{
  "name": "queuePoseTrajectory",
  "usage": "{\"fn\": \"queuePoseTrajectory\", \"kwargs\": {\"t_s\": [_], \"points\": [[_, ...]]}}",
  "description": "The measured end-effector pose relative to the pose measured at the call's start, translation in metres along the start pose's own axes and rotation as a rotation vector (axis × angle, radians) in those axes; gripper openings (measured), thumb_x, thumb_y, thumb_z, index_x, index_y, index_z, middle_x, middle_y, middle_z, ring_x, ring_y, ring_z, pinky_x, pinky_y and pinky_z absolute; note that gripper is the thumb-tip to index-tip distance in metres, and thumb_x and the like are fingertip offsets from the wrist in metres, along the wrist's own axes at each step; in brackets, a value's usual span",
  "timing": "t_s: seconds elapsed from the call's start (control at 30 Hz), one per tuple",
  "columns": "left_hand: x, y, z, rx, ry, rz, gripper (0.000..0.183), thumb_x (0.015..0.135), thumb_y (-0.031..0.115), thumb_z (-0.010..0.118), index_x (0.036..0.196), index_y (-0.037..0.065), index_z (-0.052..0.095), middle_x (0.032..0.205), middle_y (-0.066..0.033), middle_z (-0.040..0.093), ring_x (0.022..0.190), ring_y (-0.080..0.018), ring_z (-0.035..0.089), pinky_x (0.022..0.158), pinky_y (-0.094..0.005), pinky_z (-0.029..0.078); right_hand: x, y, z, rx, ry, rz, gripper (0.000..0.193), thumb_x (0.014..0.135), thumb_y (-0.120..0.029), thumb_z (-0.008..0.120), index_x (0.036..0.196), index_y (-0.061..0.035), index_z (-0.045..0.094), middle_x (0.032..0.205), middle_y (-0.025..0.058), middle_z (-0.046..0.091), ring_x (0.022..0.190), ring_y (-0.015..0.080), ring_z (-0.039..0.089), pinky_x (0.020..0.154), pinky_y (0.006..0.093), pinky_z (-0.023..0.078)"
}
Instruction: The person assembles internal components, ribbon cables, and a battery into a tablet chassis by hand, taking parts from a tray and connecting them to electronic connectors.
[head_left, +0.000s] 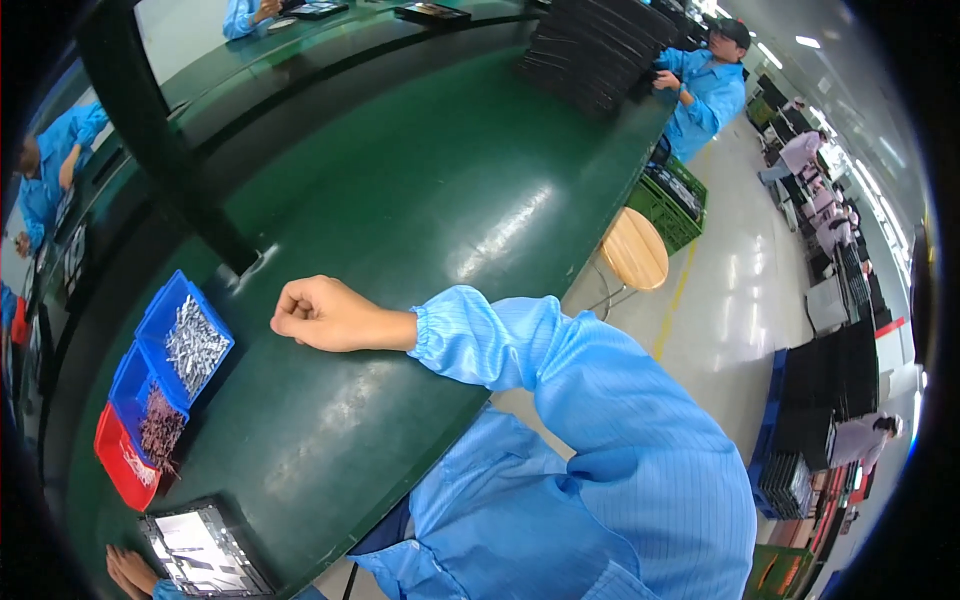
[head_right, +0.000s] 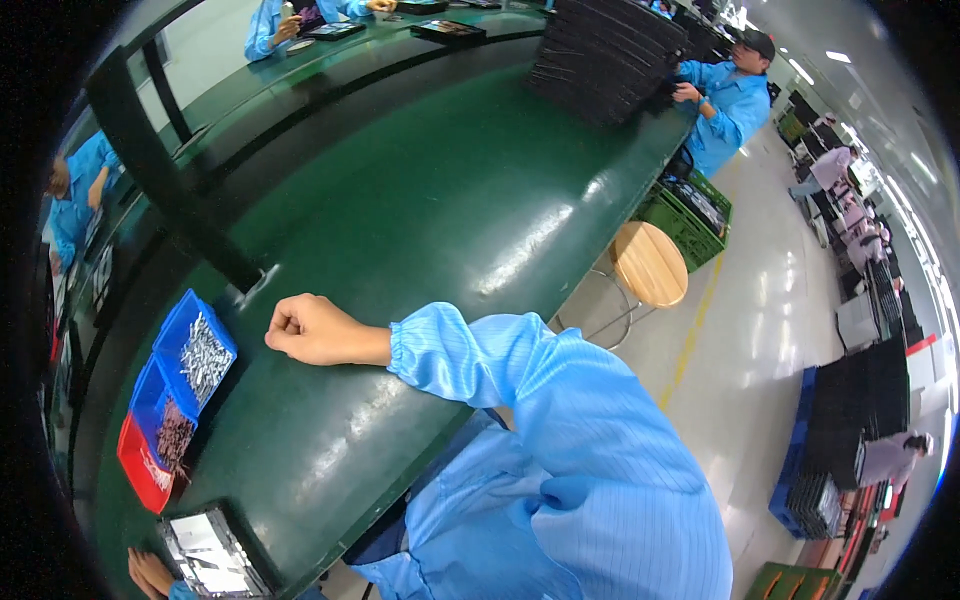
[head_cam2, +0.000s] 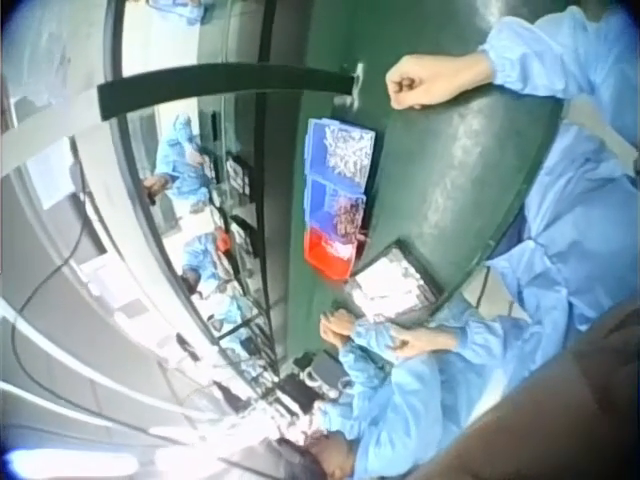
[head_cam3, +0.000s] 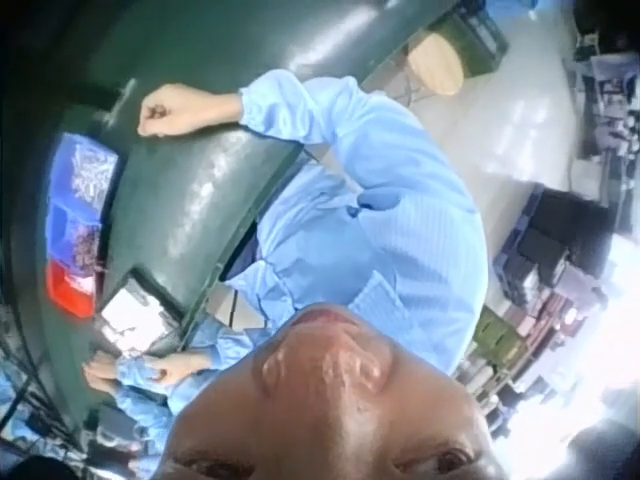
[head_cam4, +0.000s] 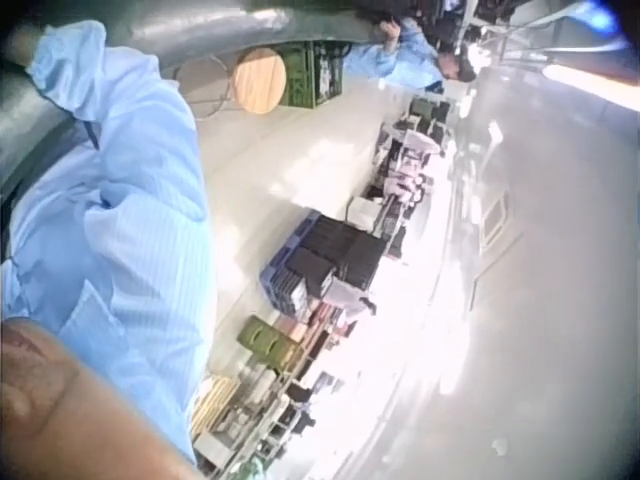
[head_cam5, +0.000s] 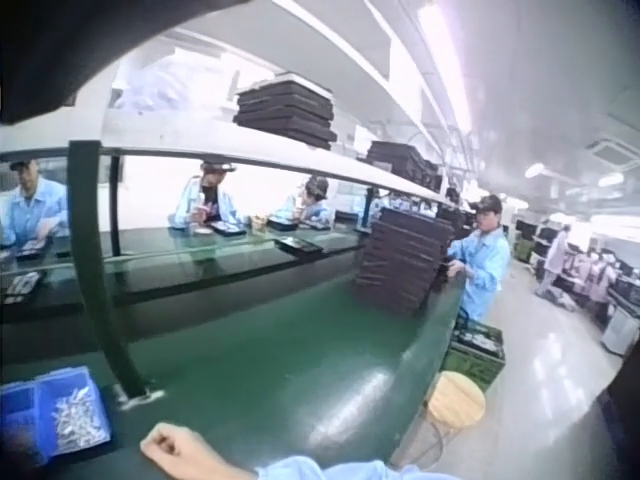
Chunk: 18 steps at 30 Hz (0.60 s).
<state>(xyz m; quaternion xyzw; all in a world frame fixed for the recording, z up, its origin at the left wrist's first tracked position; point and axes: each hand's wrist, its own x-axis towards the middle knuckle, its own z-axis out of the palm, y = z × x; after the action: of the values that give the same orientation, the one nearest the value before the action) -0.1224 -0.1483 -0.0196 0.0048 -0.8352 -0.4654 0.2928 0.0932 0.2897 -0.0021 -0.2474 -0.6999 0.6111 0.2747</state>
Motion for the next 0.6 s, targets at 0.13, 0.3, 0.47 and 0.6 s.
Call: {"fn": "queuePoseTrajectory", "kwargs": {"t_s": [0.13, 0.3, 0.47, 0.6], "points": [[-0.019, 0.037, 0.0, -0.196, -0.022, -0.014, 0.053, 0.088, 0.031, 0.077, 0.119, -0.008, 0.06, 0.104, -0.0194, 0.068, 0.092, -0.0259, 0.063, 0.081, -0.0357, 0.052, 0.0, 0.009, 0.006, -0.001, -0.035, -0.075, 0.018, 0.094, -0.018, 0.066, 0.09, -0.0002, 0.062, 0.077, 0.002, 0.064, 0.067, 0.0075, 0.059, 0.059, 0.0253, 0.048], [-0.07, 0.084, 0.026, -0.633, -0.318, -0.059, 0.029, 0.099, 0.022, 0.062, 0.11, -0.004, 0.064, 0.076, -0.0048, 0.059, 0.063, -0.011, 0.05, 0.055, -0.0255, 0.04, -0.007, 0.006, 0.003, 0.071, 0.01, -0.017, 0.02, 0.094, -0.02, 0.066, 0.087, -0.0009, 0.063, 0.071, 0.0, 0.063, 0.064, 0.0059, 0.057, 0.058, 0.0244, 0.045], [-0.116, 0.13, 0.034, -0.613, -0.794, -0.157, 0.024, 0.105, 0.022, 0.049, 0.108, 0.005, 0.065, 0.068, 0.0071, 0.042, 0.058, -0.0027, 0.035, 0.05, -0.0201, 0.027, -0.006, -0.003, 0.0, 0.074, 0.001, -0.001, 0.019, 0.094, -0.02, 0.066, 0.09, -0.0015, 0.063, 0.073, 0.0, 0.063, 0.065, 0.0052, 0.057, 0.058, 0.0229, 0.044], [-0.142, 0.146, 0.053, -0.628, -0.968, -0.053, 0.021, 0.104, 0.017, 0.05, 0.113, 0.005, 0.064, 0.072, 0.0074, 0.044, 0.061, -0.0022, 0.038, 0.052, -0.0189, 0.03, -0.005, -0.03, -0.017, 0.122, 0.037, 0.074, 0.019, 0.095, -0.021, 0.065, 0.091, -0.0024, 0.064, 0.073, 0.0001, 0.063, 0.067, 0.005, 0.057, 0.058, 0.0221, 0.042]]}}
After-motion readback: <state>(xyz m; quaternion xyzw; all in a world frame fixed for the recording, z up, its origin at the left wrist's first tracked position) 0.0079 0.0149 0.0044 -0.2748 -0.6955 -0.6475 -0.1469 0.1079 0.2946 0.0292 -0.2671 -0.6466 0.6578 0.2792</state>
